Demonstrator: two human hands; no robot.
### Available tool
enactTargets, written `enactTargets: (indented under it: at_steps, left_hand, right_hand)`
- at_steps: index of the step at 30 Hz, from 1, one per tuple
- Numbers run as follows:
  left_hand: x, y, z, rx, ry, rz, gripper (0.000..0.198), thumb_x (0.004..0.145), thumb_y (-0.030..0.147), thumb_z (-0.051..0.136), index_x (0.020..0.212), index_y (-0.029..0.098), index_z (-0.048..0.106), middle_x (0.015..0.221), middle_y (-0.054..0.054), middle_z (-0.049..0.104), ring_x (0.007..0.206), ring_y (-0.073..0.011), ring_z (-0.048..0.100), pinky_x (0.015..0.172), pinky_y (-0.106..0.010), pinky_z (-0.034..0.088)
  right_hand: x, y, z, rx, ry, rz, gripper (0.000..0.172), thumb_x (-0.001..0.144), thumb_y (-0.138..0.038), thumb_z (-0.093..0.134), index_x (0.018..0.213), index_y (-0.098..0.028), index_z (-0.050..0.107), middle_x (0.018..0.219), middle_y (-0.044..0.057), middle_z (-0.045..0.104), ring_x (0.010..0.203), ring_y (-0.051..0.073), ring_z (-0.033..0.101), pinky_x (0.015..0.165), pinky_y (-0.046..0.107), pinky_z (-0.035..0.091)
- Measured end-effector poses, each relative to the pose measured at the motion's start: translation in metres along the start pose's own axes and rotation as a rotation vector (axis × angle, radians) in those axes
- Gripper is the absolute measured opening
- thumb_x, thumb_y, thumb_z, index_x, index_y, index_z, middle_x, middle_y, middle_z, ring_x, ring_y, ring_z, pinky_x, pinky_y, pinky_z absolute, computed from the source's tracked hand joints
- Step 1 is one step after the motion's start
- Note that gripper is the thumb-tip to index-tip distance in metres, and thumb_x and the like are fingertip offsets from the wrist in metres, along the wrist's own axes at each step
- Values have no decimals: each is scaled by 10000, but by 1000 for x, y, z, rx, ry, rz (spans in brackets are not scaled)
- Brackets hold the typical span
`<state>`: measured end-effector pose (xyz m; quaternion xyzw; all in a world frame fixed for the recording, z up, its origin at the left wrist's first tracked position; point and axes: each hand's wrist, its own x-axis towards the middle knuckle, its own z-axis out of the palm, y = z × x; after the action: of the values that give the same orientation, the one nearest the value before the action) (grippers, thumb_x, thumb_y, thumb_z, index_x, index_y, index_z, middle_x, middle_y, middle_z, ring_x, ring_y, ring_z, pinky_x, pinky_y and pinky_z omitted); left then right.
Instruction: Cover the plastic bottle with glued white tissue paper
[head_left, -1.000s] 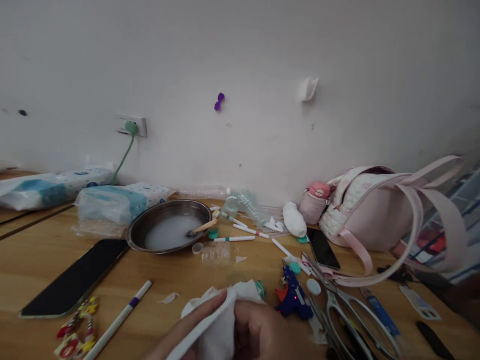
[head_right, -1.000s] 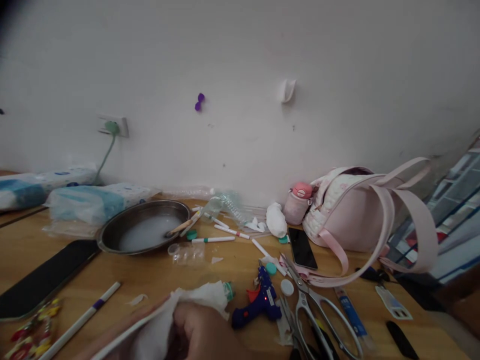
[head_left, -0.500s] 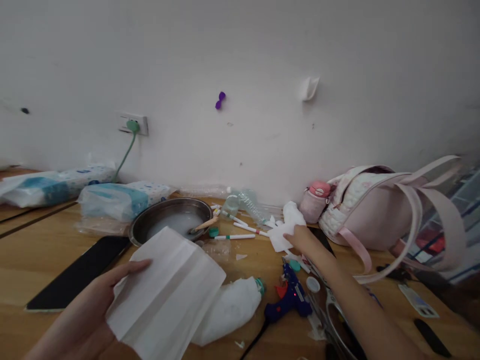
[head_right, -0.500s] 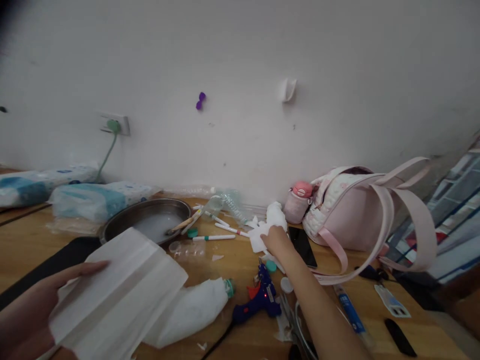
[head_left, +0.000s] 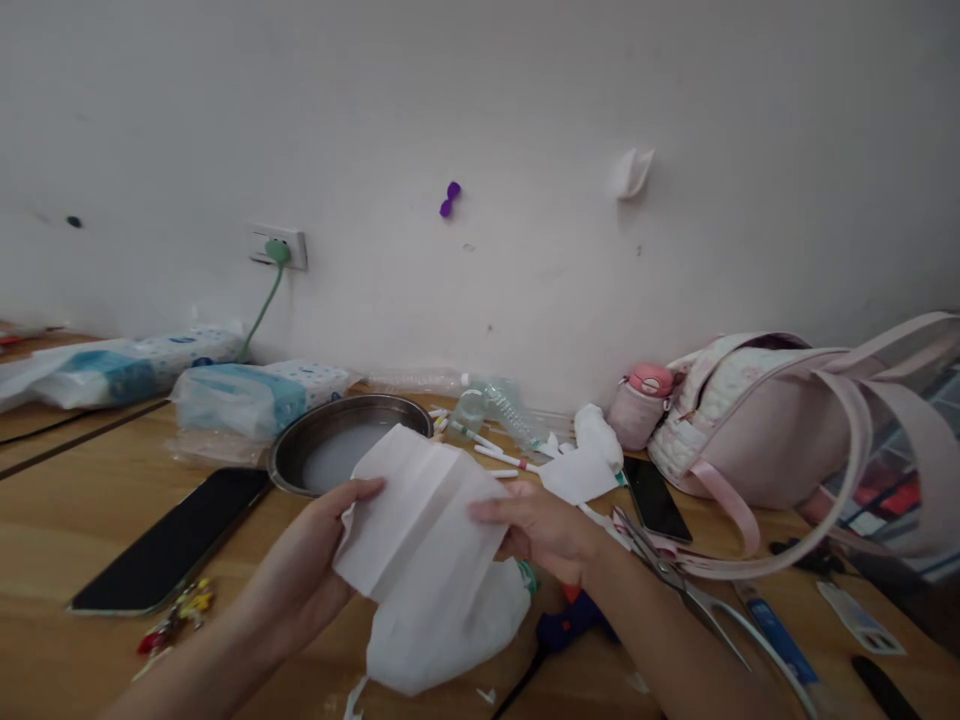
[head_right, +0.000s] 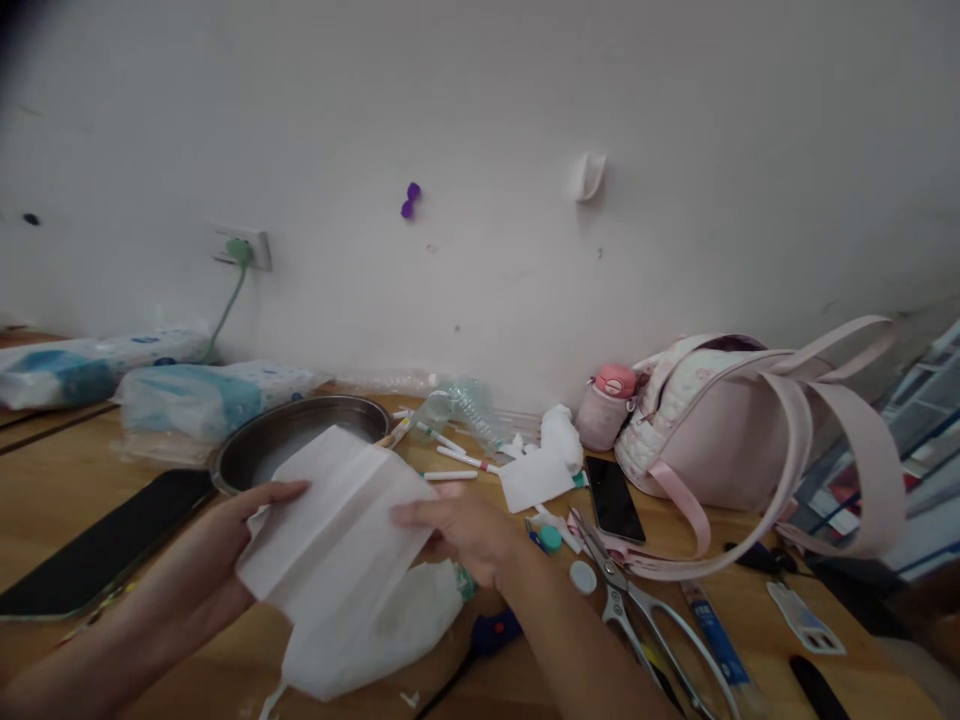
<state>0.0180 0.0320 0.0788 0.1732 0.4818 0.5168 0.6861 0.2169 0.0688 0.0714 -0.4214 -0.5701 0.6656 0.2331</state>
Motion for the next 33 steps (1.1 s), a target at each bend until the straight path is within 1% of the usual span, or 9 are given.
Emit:
enactTargets:
  at_steps: [5,9,12,15,19,21,27,29,33]
  left_hand:
    - [4,-10,-17,339,-152,174,823,660,159,660,1346,309,231,790,53,636,602,-139,624,528,-213,495]
    - [21,-29,-44,517,-311,129,982,580,267,681,1345,269,65,799,20,650,666,-201,639,577,-276,472]
    - [32,-44,-66,649,-341,101,879,589,284,630,1301,283,114,859,2,653,658,-199,632,582,-298,472]
    - [33,-45,-78,896,-248,164,569,647,340,586,1176,271,388,926,-7,626,656,-184,618,633,-325,503]
    - [25,-24,-66,1221,-38,630,274,767,389,488,886,194,639,944,-55,617,967,-271,591,905,-393,447]
    - [21,-16,-52,1245,-64,738,299,828,353,444,1008,203,629,1155,-61,585,1161,-267,490,1034,-377,331]
    - [19,-36,-28,1521,-508,695,546,815,416,553,1326,259,444,1418,-85,452,1266,-286,429,1061,-435,317]
    - [18,-45,-27,1578,-522,665,612,794,414,583,1356,253,401,1429,-110,430,1271,-298,426,1048,-463,336]
    - [7,-54,-25,1731,-498,647,667,733,365,656,1345,249,415,1396,-116,452,1255,-310,447,1026,-475,372]
  right_hand:
    - [1,12,-25,-96,105,76,404,662,-359,641,1009,-155,599,921,78,685,754,176,637,642,300,501]
    - [8,33,-31,-346,164,51,245,605,-264,697,808,-143,636,773,29,672,696,168,608,605,258,449]
    - [11,44,-27,-533,234,19,266,597,-239,707,841,-155,642,811,29,675,756,194,610,619,262,433]
    - [10,45,-23,-698,316,2,409,597,-261,731,981,-164,628,884,57,672,818,240,609,675,320,440]
    - [5,33,-12,-889,410,-122,330,710,-125,635,1038,-113,604,1082,131,616,1030,261,544,875,383,394]
    - [2,26,-1,-961,412,-210,209,807,-77,505,974,-107,628,1110,133,602,1070,228,523,922,354,374]
    - [-16,32,25,-1130,192,-367,439,873,-373,528,1221,-106,546,1260,152,568,1197,286,467,1052,467,293]
    - [-24,46,24,-1220,137,-385,635,860,-500,504,1312,-59,448,1351,197,480,1275,312,392,1089,505,230]
    - [-37,82,14,-1474,208,-552,691,837,-551,501,1290,-31,460,1284,224,532,1166,344,522,983,531,404]
